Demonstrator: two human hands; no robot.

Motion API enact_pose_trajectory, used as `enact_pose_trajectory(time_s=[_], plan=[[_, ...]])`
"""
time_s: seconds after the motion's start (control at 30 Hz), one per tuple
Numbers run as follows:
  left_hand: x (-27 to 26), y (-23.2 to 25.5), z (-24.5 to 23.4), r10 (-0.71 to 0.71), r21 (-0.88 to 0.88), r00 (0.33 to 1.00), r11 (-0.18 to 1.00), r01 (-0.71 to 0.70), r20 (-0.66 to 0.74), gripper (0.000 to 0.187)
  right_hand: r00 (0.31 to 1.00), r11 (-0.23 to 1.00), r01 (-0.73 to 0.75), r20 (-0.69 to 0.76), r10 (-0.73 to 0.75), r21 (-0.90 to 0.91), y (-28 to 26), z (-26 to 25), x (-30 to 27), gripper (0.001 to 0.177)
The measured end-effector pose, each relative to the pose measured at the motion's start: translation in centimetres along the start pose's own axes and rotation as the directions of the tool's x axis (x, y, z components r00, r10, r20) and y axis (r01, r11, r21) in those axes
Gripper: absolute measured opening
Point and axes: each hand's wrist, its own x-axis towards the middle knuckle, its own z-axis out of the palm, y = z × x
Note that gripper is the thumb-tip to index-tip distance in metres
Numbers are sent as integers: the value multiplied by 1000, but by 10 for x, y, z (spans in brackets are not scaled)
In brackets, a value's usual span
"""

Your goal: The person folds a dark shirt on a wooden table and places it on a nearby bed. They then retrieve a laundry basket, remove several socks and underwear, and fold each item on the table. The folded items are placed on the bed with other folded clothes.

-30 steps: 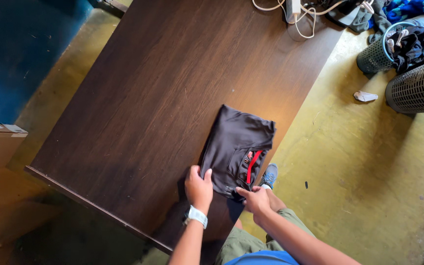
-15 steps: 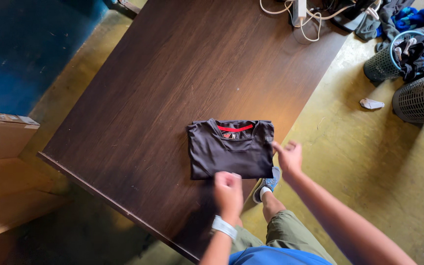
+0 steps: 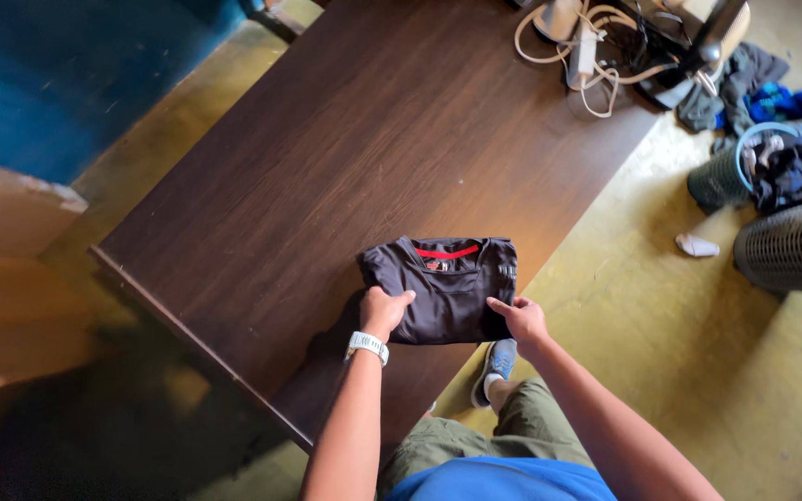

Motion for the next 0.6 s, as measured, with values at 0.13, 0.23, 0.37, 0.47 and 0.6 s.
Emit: enact_pose_trajectory(time_s=[0.13,0.23,0.37,0.47,0.6], plan=[[-23,-17,6,49,-185,999,982,-46,10,50,942,997,-69,333,52,39,-22,-20,29,35],[-46,-34,14,-23,-357,1000,934,15,-16,48,875,1000,-1,484,9,-16,-32,-33,53,31],[-83,-57,42,-139,-596,980,803,28,-140,51,746,993,57,665,28,-105,-51,-32,78,30],[-114,-68,78,-230,-801,962,599,21,-147,58,654,967,-22,727,207,-256,-75,-33,74,30],[-169,-85,106,-362,-863,892,502,-59,-272,67,442,915,98,841,312,-391,-116,-27,36,39]])
